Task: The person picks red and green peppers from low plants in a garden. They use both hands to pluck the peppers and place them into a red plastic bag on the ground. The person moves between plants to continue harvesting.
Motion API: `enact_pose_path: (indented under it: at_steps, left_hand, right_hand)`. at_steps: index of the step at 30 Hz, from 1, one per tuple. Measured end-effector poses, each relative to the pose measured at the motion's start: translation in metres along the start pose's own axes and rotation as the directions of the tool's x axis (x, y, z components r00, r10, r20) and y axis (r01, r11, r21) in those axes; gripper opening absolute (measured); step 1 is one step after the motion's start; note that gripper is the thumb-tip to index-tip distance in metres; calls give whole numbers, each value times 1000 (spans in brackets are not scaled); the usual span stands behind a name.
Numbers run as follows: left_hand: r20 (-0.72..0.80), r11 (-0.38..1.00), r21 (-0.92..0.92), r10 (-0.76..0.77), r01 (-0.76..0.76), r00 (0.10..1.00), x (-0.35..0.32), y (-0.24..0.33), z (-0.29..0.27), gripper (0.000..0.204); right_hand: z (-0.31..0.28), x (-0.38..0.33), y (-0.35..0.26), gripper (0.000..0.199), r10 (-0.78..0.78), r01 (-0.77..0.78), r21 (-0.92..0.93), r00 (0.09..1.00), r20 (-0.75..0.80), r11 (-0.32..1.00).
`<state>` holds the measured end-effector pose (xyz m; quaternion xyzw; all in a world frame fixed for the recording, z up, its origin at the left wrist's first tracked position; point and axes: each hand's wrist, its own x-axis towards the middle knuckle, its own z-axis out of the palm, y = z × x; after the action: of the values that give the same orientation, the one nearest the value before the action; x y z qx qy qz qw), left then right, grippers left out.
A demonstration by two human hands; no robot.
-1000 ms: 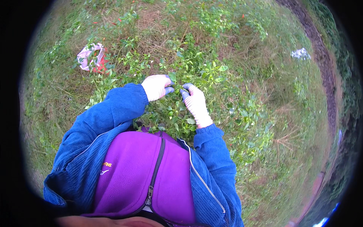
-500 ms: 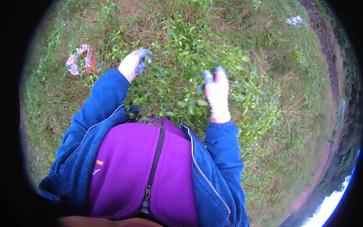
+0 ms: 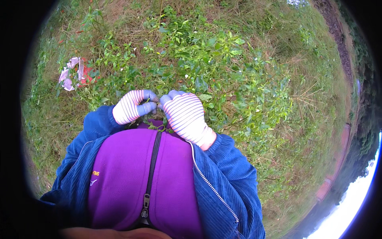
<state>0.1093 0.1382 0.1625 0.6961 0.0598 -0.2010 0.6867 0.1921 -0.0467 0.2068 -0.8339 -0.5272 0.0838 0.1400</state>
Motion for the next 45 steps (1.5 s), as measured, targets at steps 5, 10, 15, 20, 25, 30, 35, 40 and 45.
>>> enact_pose_path:
  at_steps: [5, 10, 15, 20, 25, 30, 35, 40, 45]
  left_hand:
    - [-73, 799, 541, 354, -261, 932, -2, -3, 5, 18]
    - [-273, 955, 285, 164, -83, 948, 7, -25, -11, 20]
    - [-39, 644, -763, -135, 57, 990, -5, -50, -21, 29]
    - [36, 406, -912, -42, 49, 999, -4, -62, -17, 25]
    - [81, 410, -904, -106, 118, 991, 1, -67, -12, 15]
    - [149, 683, -693, -174, 229, 973, 4, -64, 2, 11]
    - [226, 923, 261, 228, -284, 947, 34, -46, 25, 23]
    - [582, 477, 709, 18, -519, 813, 85, -25, 77, 31]
    - [626, 165, 780, -218, -604, 749, 130, -42, 142, 41]
  right_hand:
    - [8, -2, -1, 14, -24, 37, 160, 997, -78, 986]
    - [18, -8, 1, 34, -145, 151, 391, 988, -46, 908]
    - [39, -29, 21, 51, 100, -125, 74, 954, 282, 989]
    - [24, -96, 66, 41, 470, -320, -453, 840, 269, 832]
    - [0, -145, 89, 76, 530, -367, -520, 822, 207, 771]
    - [-7, -170, 91, 105, 618, -513, -557, 786, 1, 653]
    - [-6, -204, 116, 93, 677, -664, -227, 736, -24, 713]
    - [1, -225, 124, 52, 767, -604, 601, 642, -22, 523]
    - [15, -216, 113, 47, 920, -305, 952, 379, 98, 24]
